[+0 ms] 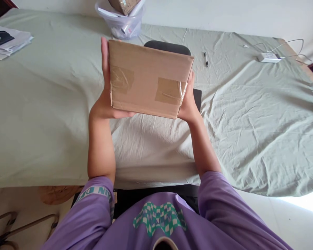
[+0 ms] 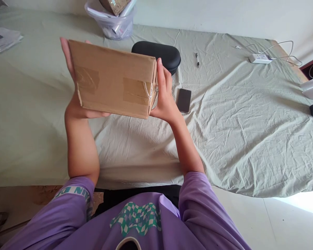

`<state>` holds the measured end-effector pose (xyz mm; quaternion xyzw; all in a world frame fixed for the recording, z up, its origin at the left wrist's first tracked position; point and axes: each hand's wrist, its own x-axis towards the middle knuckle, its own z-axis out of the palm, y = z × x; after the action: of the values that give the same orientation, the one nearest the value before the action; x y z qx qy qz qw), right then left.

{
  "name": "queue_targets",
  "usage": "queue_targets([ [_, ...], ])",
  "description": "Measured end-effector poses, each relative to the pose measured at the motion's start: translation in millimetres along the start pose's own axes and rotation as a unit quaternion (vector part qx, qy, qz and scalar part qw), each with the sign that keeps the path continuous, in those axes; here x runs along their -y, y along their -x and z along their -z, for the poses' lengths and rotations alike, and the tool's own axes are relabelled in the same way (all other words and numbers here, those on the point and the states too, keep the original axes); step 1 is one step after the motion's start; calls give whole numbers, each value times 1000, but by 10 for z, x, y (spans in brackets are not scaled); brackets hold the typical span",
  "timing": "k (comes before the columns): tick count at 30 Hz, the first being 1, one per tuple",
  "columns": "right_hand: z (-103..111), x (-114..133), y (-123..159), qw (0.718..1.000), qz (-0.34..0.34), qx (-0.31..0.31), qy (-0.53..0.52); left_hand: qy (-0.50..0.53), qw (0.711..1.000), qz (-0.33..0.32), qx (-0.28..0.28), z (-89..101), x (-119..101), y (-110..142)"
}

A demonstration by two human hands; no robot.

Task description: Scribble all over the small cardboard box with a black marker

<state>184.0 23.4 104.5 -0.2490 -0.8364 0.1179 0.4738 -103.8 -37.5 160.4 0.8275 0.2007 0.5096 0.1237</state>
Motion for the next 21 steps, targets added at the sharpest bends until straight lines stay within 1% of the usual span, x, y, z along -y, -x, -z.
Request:
queue_targets([
  [1, -3, 1, -1, 1000, 0, -2, 4, 15, 999, -25, 12, 4, -13, -25],
  [3, 3, 16, -8, 1000, -5, 2, 7, 42, 998, -39, 29, 16, -28, -47],
  [6, 38, 59, -24, 1000, -22, 20, -4, 53, 998, -17, 34, 29, -52, -40],
  [10, 84, 108, -34, 999, -36, 27, -24, 47, 998, 3, 37, 19, -95, -23],
  [14, 84, 94, -25, 998, -39, 37, -20, 90, 995, 11, 30, 0, -126, -22],
  [17, 64, 65, -16, 998, -41, 26, -26, 99, 995, 5, 31, -6, -137, -21],
  [19, 56, 53, -14, 999, -34, 17, -28, 99, 995, 12, 31, -9, -138, -19],
  [21, 55, 50, -14, 999, -28, 19, -22, 96, 995, 14, 32, -11, -132, -15],
])
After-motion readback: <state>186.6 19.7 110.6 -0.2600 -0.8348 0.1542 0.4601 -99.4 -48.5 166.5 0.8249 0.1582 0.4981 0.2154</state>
